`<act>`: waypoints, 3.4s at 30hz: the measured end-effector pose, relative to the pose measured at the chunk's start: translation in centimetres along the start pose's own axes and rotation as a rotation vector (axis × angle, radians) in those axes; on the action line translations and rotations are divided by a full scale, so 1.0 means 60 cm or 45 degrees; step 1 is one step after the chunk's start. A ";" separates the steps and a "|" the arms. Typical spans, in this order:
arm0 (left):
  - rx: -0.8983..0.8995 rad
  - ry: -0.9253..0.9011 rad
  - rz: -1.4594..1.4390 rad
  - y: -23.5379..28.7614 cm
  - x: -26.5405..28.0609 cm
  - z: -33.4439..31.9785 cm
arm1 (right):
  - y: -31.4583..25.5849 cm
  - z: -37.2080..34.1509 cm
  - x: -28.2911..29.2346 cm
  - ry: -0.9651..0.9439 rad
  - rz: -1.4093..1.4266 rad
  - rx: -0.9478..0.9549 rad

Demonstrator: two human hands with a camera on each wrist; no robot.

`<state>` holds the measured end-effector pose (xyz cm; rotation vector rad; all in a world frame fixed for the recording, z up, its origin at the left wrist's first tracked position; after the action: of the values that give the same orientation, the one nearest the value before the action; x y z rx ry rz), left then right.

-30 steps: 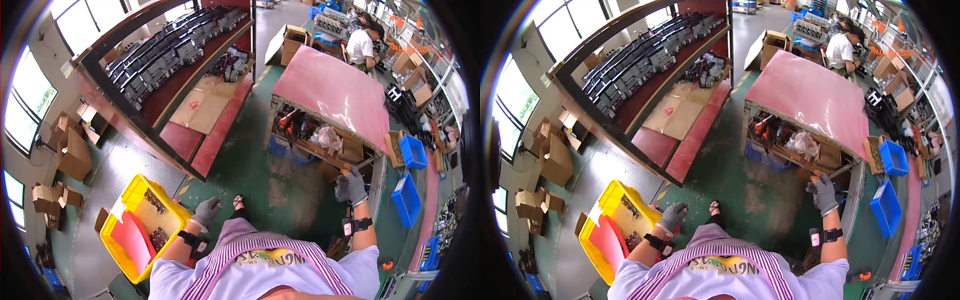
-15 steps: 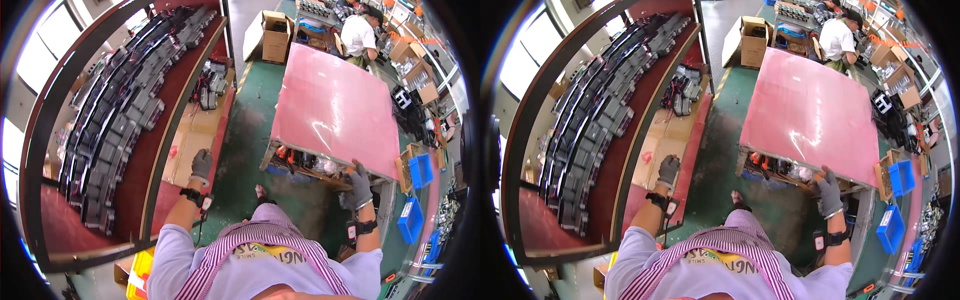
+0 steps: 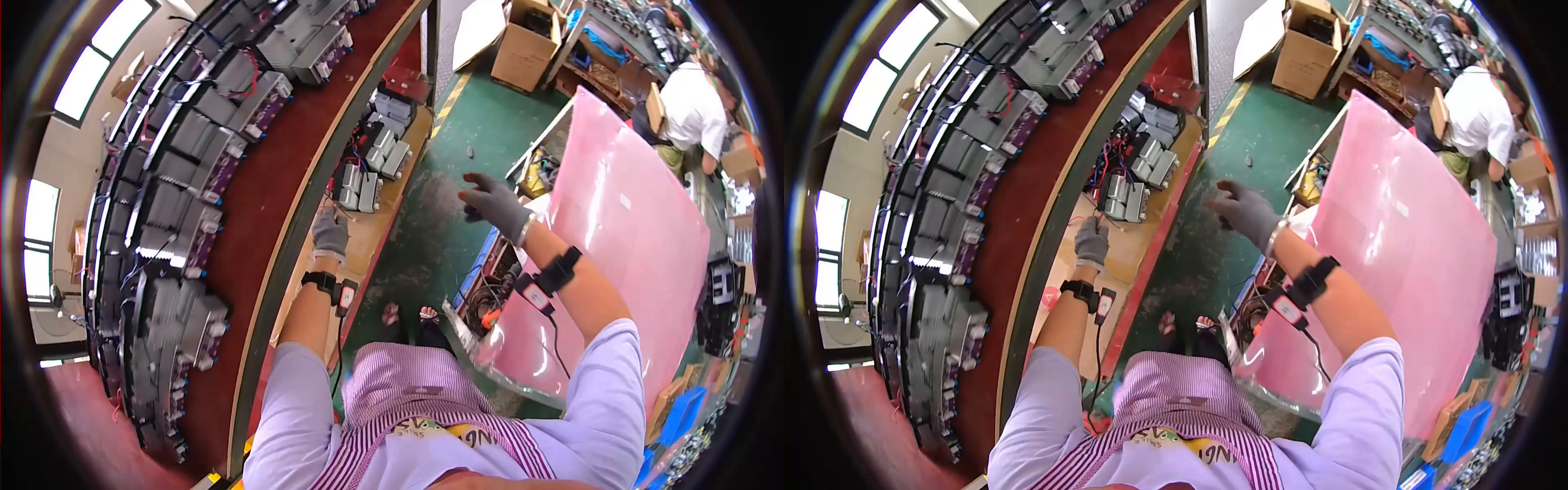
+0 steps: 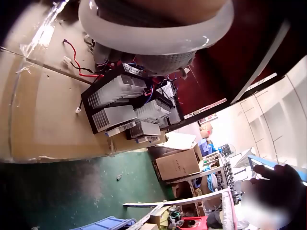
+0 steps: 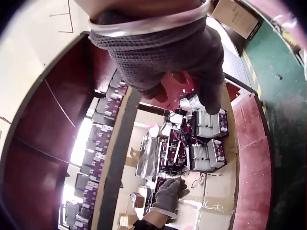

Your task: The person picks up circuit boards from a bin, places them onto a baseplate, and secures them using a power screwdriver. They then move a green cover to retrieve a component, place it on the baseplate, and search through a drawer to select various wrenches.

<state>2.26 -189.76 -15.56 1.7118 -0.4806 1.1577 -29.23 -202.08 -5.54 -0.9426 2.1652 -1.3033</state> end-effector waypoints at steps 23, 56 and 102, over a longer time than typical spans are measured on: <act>0.511 -0.567 -0.305 -0.289 0.022 -0.174 | 0.047 0.470 -0.102 0.516 -0.336 -0.337; 0.630 -0.869 -0.293 -0.161 -0.003 -0.198 | 0.094 0.210 -0.160 -0.235 0.308 -0.420; 0.162 0.202 0.673 0.006 0.000 0.302 | 0.138 -0.523 0.136 0.587 -1.625 -0.229</act>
<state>10.66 -205.80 -16.66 1.6272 -0.8040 1.7170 -58.31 -186.99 1.32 -2.5358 1.9376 -1.9798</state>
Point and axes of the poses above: each hand's wrist, its own z-axis towards the middle knuckle, its own x-axis out of the back of the hand, y = z × x, the point moved 8 cm from there along z, towards the middle knuckle, and after that the axes turned 13 degrees about -y, right-handed, at the moved point
